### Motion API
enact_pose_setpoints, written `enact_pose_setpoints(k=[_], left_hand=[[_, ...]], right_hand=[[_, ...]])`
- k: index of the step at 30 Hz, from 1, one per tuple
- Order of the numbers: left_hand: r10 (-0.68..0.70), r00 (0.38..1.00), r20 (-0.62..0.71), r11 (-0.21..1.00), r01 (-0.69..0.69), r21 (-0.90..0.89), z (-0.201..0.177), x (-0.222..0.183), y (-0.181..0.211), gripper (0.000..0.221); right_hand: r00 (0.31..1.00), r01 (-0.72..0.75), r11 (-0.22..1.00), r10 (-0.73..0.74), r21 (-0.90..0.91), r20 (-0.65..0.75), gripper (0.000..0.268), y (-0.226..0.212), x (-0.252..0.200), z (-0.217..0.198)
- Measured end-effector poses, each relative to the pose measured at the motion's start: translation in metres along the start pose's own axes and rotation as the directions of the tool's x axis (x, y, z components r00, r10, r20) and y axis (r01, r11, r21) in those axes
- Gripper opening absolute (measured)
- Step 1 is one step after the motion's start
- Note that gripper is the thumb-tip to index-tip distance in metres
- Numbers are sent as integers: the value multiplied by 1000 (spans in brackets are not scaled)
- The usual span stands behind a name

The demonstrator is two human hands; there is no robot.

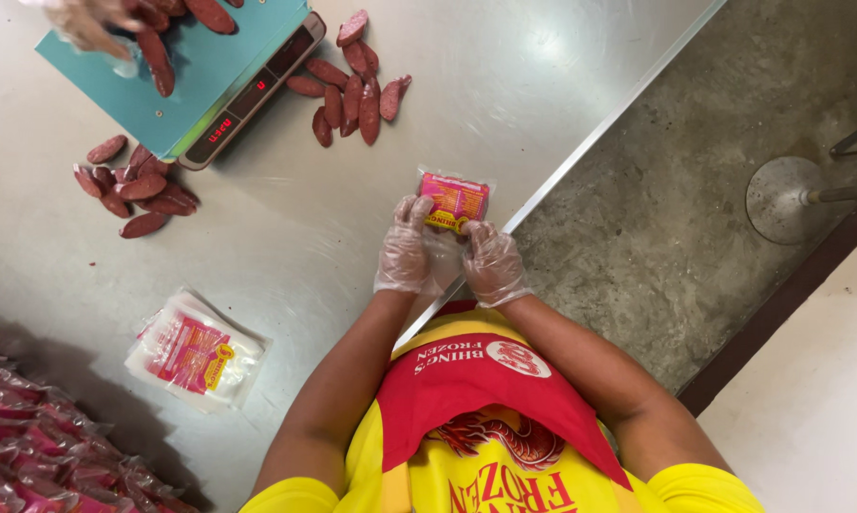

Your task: The person places small sausage pieces into clear plastic bags on a stainless steel table. They pick up sausages from a pile, insert them into bags, and set the filled bags aside. A digital scale is used to weigh the sausages before packaging.

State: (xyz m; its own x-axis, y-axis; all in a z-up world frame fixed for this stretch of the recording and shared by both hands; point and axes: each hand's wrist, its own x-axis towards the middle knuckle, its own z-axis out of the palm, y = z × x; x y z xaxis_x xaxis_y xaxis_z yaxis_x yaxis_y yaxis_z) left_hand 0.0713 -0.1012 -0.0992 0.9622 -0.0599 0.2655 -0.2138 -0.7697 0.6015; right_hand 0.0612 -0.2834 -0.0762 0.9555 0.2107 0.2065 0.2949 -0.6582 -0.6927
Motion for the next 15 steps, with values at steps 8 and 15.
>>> enact_pose_setpoints(k=[8,15], left_hand=[[-178,964,197,833,254,-491,-42,31,38,33],[-309,851,425,783,481,-395,-63,54,59,24]], right_hand=[[867,-391,485,479,782,136,24,12,24,-15],[811,-494,297,496,817,311,31,34,47,-28]])
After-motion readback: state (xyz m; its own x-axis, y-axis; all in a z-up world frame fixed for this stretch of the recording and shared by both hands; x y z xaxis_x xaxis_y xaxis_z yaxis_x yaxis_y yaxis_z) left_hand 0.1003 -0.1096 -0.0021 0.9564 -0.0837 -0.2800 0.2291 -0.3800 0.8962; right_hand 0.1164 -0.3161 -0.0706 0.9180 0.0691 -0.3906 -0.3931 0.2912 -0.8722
